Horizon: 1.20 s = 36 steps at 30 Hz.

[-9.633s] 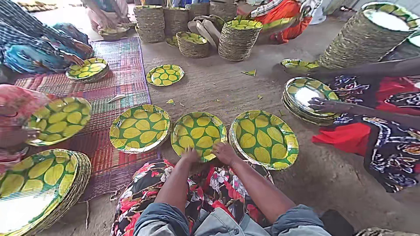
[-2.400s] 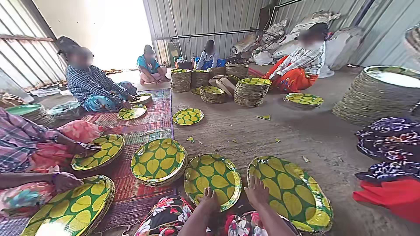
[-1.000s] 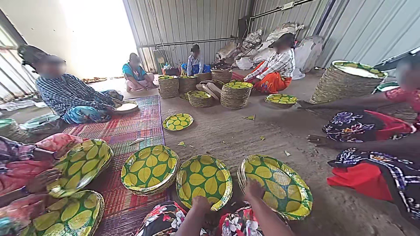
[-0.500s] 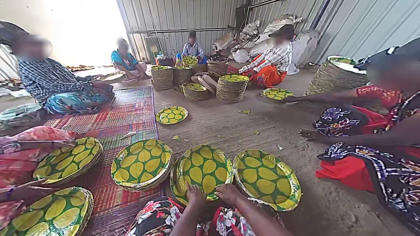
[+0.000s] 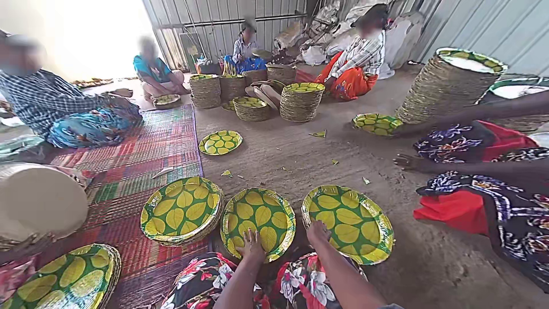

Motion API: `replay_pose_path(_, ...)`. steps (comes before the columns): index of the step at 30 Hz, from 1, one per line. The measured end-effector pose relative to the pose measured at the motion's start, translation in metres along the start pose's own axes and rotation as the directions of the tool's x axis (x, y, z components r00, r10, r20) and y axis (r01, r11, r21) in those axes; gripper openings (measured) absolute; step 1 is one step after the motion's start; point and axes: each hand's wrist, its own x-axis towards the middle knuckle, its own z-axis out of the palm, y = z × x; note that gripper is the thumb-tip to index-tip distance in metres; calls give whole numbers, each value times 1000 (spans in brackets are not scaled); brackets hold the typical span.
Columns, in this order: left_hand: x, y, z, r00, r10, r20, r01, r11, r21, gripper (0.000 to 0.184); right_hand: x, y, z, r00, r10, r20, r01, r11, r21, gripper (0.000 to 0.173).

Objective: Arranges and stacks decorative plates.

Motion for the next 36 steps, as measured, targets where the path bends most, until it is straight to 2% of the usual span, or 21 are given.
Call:
replay_pose_path(2,-1,1,-5,1000,13,1,-13,1000,-11,96,3,4,-5,998,-30,-64,34,997,65,43)
replay_pose_path(4,-8,-3,-10,999,41,2,-41,998,-44,87,-3,11,-5,975,-62,-215,88,989,115,43)
replay_pose_path(5,-9,-3,-11,998,54,-23,-56,994,-98,81,-6,14,-7,937,-90,-338,136,984,115,43)
replay_pose_path(7,-10,-3,-18,976,30,-213,-85,964,-253,74,-8,14,-10,786,-218,-578,336,936,102,38)
replay_pose_path(8,-12,-3,-20,928,-7,-372,-114,946,-304,72,-11,12,-5,707,-307,-637,463,882,89,35)
replay_pose_path(9,-12,-2,-22,834,-40,-550,-169,931,-324,70,-16,9,0,658,-419,-626,580,812,66,32)
replay_pose_path(11,-8,-1,-29,598,-52,-800,-282,920,-271,66,-21,-1,16,571,-665,-481,753,658,-18,29)
replay_pose_path(12,-5,-1,-32,529,-38,-848,-305,924,-232,66,-25,-7,21,538,-781,-318,816,577,-35,31)
replay_pose_path(13,-4,-2,-35,549,-7,-836,-299,932,-204,65,-26,-13,23,524,-847,-94,848,528,-33,35)
replay_pose_path(14,-9,-4,-33,673,38,-739,-262,946,-190,65,-28,-18,28,512,-848,138,858,513,-33,39)
replay_pose_path(15,-12,-5,-29,822,82,-564,-214,962,-172,66,-28,-20,30,502,-804,319,857,511,-60,42)
replay_pose_path(16,-12,-6,-22,928,122,-352,-179,974,-135,68,-25,-21,30,502,-760,413,853,514,-92,42)
replay_pose_path(17,-11,-6,-12,975,148,-163,-162,984,-75,73,-22,-20,31,523,-744,415,839,534,-99,43)
replay_pose_path(18,-10,-7,-2,986,160,-44,-161,987,-25,80,-21,-17,29,582,-738,343,802,590,-92,50)
replay_pose_path(20,-4,-2,6,989,149,-10,-149,989,-7,85,-13,-13,17,733,-676,70,680,728,-90,54)
replay_pose_path(22,0,2,1,992,118,35,-118,993,0,87,-7,-10,7,897,-429,-112,425,904,-52,57)
replay_pose_path(24,1,2,-2,992,112,54,-112,994,4,88,1,-2,3,979,-194,-65,192,981,-36,57)
replay_pose_path(27,1,2,-2,992,107,63,-108,994,7,88,2,-1,1,996,-52,70,61,990,-130,43)
replay_pose_path(31,2,3,-3,992,109,58,-110,994,17,89,4,-4,0,1000,-26,9,26,997,-75,42)
replay_pose_path(34,1,1,-6,991,136,-1,-136,990,-43,86,3,5,-3,967,-89,-237,90,996,-4,45)
replay_pose_path(36,-2,0,-13,966,149,-210,-187,967,-175,77,-4,4,-8,861,-246,-445,270,963,-10,41)
